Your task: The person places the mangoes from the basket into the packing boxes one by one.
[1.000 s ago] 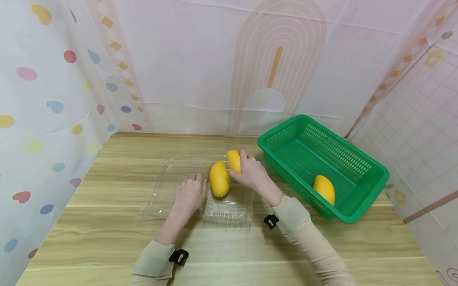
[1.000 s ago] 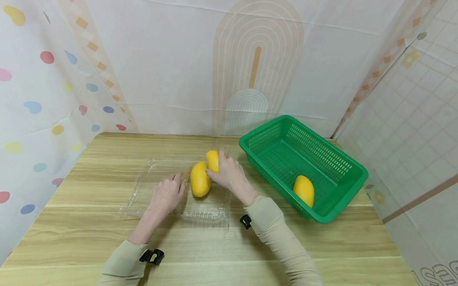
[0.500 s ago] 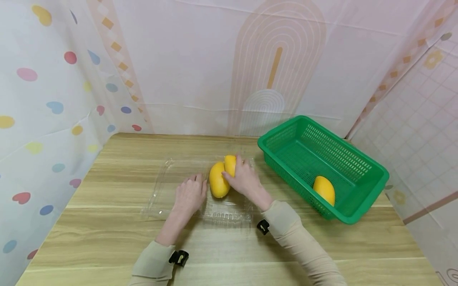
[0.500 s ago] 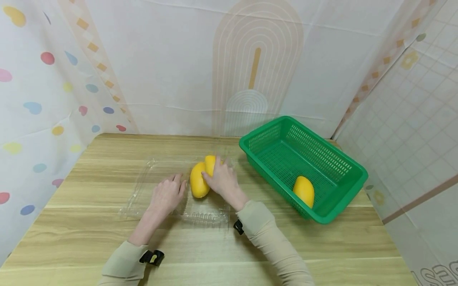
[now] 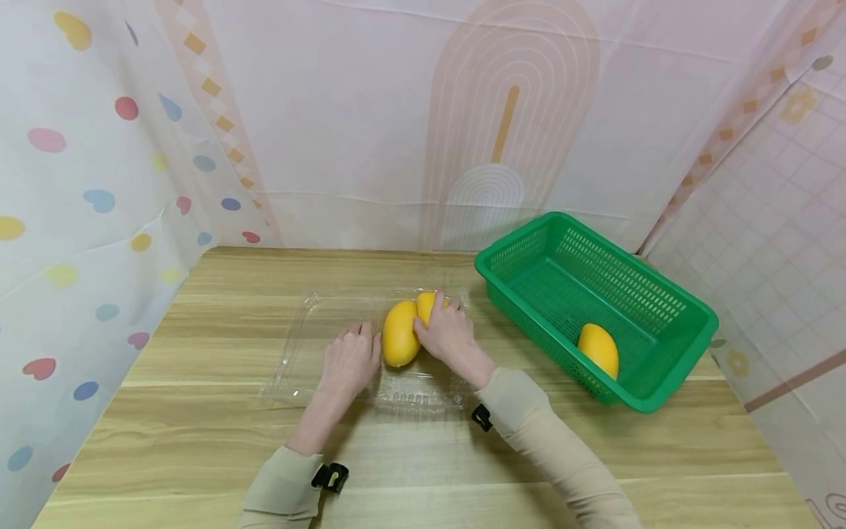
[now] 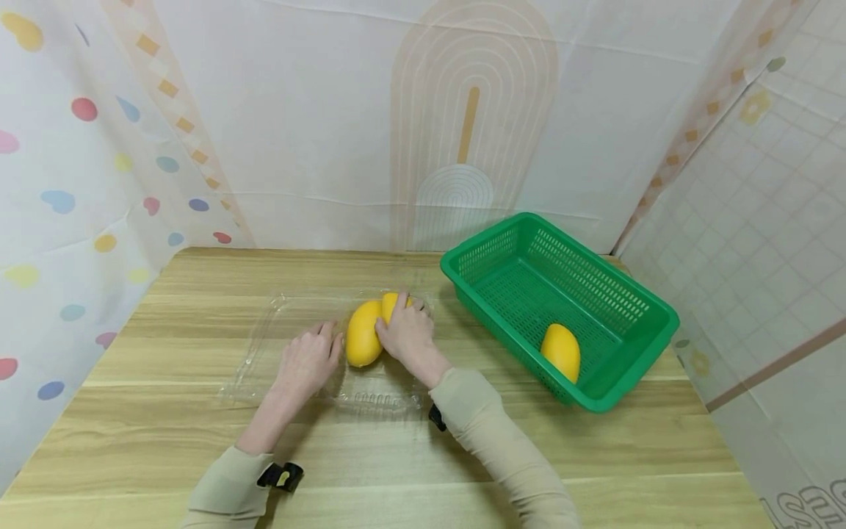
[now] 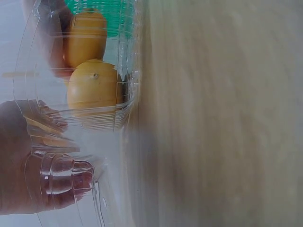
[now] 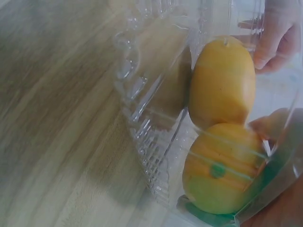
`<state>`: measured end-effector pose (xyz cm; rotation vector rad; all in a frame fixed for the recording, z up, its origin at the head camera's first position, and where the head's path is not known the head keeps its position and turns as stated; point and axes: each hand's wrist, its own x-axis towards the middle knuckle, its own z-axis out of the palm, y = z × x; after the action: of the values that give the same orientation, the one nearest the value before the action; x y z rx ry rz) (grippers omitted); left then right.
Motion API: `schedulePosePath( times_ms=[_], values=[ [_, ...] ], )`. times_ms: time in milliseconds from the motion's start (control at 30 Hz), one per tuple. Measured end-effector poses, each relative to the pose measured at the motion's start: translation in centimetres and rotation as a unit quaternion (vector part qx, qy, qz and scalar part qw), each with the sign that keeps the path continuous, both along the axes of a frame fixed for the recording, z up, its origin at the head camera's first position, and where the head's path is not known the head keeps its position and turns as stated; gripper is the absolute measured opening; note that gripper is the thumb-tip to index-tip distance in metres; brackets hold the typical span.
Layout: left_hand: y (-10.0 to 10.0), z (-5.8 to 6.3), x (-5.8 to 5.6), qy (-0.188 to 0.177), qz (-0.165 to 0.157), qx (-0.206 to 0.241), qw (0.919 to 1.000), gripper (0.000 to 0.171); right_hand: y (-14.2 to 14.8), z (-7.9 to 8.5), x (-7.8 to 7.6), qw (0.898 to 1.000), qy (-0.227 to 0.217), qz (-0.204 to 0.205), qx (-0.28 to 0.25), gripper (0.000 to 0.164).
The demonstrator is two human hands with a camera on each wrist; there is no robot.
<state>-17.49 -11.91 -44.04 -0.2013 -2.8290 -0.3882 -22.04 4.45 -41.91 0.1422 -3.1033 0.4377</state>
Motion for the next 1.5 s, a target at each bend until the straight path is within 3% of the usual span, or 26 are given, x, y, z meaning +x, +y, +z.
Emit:
schedulePosePath(
  times_ms=[467, 767, 933, 1033, 1133, 1333, 1500],
  values=[
    [0.0, -0.1, 0.2, 0.008, -0.001, -0.005, 1.0000, 0.028, -0.3, -0.6, 0.2, 0.999, 0.011, 0.002, -0.043, 0.063],
    [0.1, 0.0, 0.1, 0.011, 0.003, -0.008, 0.9999, 0.026, -0.5, -0.8, 0.2, 0.999, 0.021, -0.001, -0.034, 0.065],
    [0.1, -0.1, 0.1, 0.008, 0.002, -0.007, 0.9999, 0.028, -0.5, -1.1, 0.3, 0.997, 0.068, 0.025, 0.009, 0.060],
    [0.1, -0.1, 0.1, 0.007, 0.001, -0.007, 0.9999, 0.027, -0.4, -1.1, 0.2, 0.989, 0.125, 0.056, 0.059, 0.054],
    [0.0, -0.2, 0.0, 0.011, 0.000, -0.009, 0.9999, 0.028, -0.3, -1.1, 0.1, 0.981, 0.165, 0.076, 0.073, 0.049],
    [0.1, -0.1, 0.0, 0.013, -0.001, -0.009, 0.9999, 0.030, 0.0, -0.6, -0.1, 0.986, 0.138, 0.082, 0.038, 0.049],
    [0.1, -0.1, 0.0, 0.006, -0.001, -0.009, 0.9999, 0.030, 0.6, -0.3, 0.0, 0.985, 0.134, 0.102, 0.030, 0.044]
  ],
)
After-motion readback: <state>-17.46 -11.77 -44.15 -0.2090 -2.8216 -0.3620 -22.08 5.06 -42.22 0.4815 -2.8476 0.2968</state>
